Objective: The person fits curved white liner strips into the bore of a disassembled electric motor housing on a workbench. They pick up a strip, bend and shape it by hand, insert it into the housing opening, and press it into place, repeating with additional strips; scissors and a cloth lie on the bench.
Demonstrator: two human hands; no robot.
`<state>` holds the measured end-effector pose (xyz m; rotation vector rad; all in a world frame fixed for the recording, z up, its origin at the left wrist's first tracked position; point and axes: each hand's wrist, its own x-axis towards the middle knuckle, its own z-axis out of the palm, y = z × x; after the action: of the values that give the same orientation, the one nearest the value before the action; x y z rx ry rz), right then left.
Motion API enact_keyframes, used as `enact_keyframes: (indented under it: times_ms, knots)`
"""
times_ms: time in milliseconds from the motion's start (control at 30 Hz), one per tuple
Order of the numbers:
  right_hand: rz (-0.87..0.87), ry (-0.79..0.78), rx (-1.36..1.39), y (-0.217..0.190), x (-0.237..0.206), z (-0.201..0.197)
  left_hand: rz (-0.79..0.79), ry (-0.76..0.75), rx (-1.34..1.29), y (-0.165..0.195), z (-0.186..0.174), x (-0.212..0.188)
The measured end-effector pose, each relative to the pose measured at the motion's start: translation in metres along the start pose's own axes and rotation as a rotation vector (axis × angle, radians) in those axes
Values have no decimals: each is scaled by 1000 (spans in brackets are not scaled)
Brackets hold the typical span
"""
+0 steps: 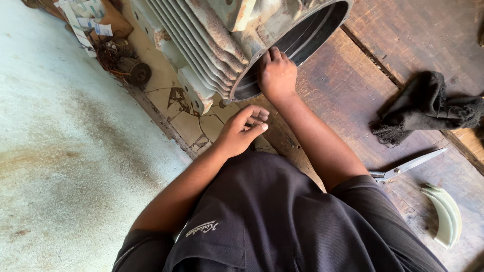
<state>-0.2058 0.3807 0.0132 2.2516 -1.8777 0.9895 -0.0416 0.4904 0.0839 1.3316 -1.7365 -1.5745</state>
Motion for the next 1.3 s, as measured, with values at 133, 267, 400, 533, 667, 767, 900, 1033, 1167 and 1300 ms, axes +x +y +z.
enact_keyframes:
  times_ms: [133,267,400,533,667,767,900,1033,1167,1300]
  knots:
    - [21,-125,64,-1,16,12,-15,28,-1,-3,-3,-7]
    - [68,-66,113,-2,27,0,-9,26,19,-2,0,-9]
    - [58,4,360,3,9,-36,83,34,35,-2,0,-8]
    - [42,-11,394,7,2,-41,57,36,50,-3,1,-9]
    - [58,29,404,11,2,-32,46,16,54,-2,5,-8]
    - [128,22,504,14,1,-30,41,9,55,1,5,-7]
    - [200,21,580,16,0,-27,18,12,67,1,2,-8]
    - [215,16,609,20,1,-20,8,18,80,1,-1,-5]
    - [273,15,687,23,3,-14,-6,29,64,3,-3,-2]
    - [305,-6,679,28,11,-10,-17,26,74,6,1,3]
